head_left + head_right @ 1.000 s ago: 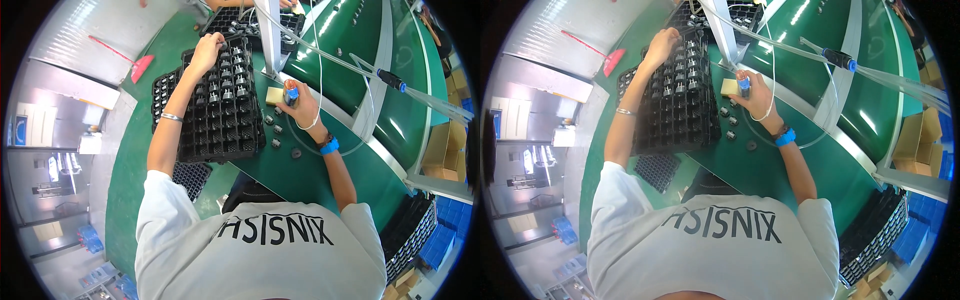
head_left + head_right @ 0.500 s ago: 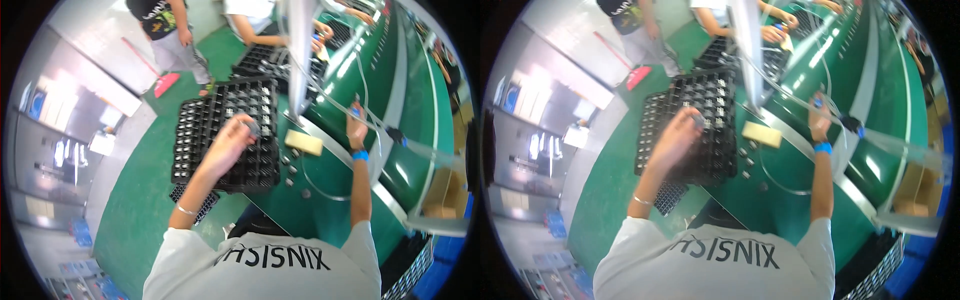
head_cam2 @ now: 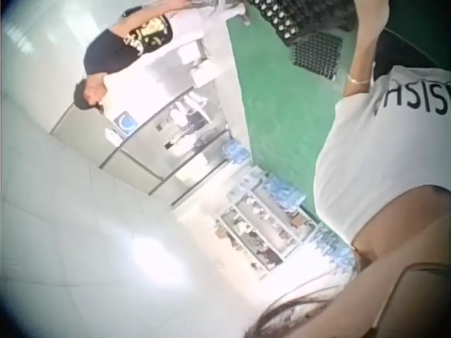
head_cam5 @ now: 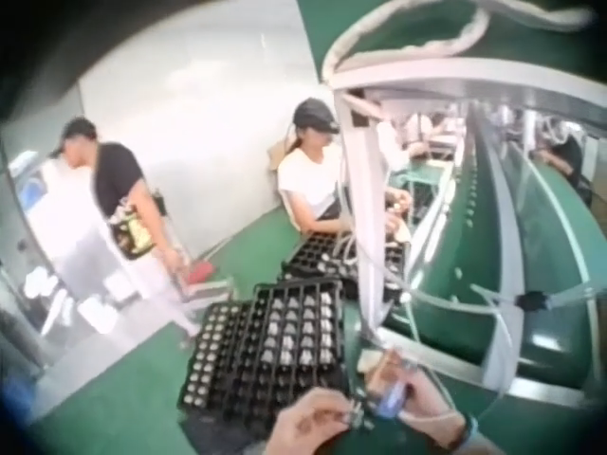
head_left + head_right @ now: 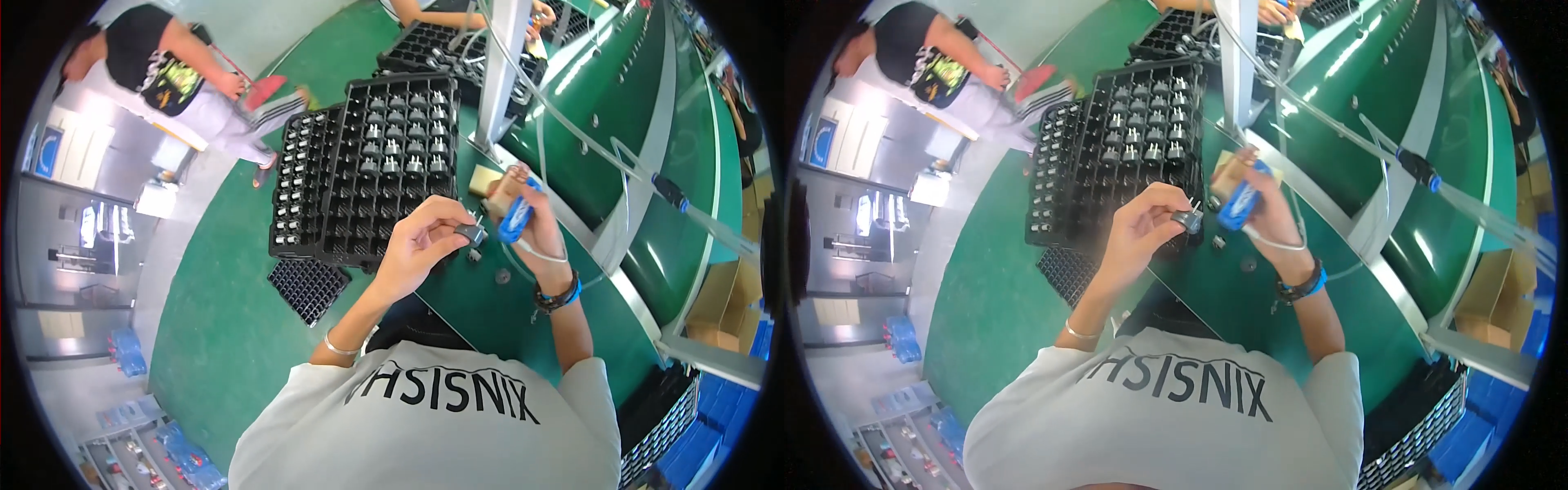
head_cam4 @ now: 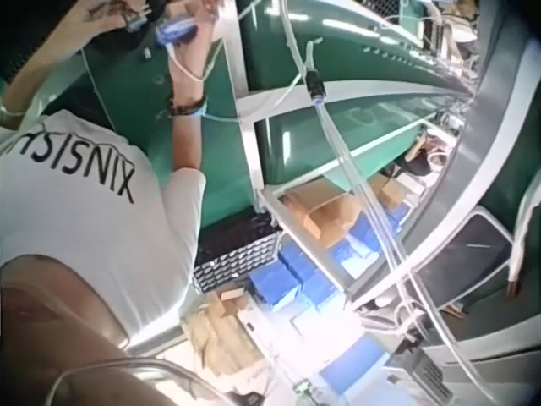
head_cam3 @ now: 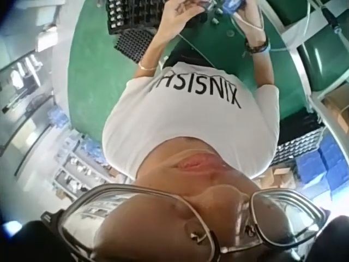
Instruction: The person assembles small metal electronic components into a device using a handheld assembly tool.
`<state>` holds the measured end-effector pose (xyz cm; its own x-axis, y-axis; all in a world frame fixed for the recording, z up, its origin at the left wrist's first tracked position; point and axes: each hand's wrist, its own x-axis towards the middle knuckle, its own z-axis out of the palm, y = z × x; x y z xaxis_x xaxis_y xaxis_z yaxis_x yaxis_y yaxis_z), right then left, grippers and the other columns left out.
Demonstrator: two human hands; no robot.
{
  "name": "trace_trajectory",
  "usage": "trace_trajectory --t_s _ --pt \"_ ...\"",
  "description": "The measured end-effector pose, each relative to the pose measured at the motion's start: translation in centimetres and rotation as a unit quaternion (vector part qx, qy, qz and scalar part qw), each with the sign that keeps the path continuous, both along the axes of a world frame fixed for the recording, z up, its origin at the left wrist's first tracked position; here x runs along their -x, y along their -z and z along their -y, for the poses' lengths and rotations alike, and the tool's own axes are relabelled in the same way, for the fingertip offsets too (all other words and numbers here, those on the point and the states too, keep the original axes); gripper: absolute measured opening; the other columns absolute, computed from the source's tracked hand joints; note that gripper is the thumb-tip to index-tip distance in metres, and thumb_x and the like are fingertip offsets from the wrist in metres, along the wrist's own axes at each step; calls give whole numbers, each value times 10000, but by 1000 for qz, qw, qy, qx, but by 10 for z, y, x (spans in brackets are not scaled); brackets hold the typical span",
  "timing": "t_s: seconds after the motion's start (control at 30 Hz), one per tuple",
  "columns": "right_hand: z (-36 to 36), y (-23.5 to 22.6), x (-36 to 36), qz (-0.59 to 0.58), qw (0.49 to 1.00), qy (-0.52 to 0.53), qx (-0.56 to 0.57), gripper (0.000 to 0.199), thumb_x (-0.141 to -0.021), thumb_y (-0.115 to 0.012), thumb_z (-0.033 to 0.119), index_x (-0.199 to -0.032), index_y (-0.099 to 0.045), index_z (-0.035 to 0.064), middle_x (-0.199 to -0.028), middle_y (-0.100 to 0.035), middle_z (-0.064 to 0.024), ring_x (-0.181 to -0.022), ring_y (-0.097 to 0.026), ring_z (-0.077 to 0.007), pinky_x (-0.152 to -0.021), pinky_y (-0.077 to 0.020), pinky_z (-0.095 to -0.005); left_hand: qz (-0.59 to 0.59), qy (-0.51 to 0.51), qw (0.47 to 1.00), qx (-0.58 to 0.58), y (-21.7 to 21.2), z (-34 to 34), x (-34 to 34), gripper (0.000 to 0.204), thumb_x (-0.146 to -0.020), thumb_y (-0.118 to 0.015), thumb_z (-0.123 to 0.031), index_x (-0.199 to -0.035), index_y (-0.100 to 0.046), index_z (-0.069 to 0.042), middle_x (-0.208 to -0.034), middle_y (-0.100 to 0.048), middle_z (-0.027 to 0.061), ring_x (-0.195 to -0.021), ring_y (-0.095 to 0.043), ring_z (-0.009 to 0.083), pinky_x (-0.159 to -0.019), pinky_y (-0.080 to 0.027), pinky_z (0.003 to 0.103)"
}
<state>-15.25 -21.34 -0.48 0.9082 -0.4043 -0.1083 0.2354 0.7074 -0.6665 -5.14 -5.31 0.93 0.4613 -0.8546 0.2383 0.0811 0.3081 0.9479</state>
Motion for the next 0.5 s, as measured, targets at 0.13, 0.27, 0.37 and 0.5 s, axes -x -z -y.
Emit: trace_trajectory --t_s 0.13,0.27,0.37,0.5 --pt "-11 0 7 13 997 -63 47 407 -878 -478 310 -1133 -474 -7 -1026 -573 -91 -914 -577 -158 -791 -473 -274 2 30 1000 4 0 1 9 210 -803 -577 54 -1012 -559 41 -1043 -471 86 -901 -555 145 -812 -466 257" --pt "-12 2 14 -29 996 -68 56 395 -886 -471 299 -1141 -470 -3 -1030 -569 -93 -922 -578 -159 -796 -481 -287 41 13 999 5 2 -3 15 237 -767 -609 67 -998 -564 34 -1057 -467 92 -925 -540 160 -813 -469 274" --pt "-18 0 20 -40 994 -69 77 392 -890 -472 271 -1172 -444 0 -1054 -558 -104 -939 -574 -168 -815 -479 -301 57 -21 998 -1 6 -5 22 264 -746 -633 62 -994 -549 29 -1062 -466 93 -946 -526 169 -830 -461 291" --pt "-25 -5 25 -37 994 -55 92 390 -900 -463 224 -1215 -401 1 -1098 -538 -116 -964 -567 -182 -840 -472 -317 26 -50 998 -9 1 -8 28 368 -734 -645 69 -1063 -494 4 -1062 -471 82 -942 -539 164 -830 -468 294"
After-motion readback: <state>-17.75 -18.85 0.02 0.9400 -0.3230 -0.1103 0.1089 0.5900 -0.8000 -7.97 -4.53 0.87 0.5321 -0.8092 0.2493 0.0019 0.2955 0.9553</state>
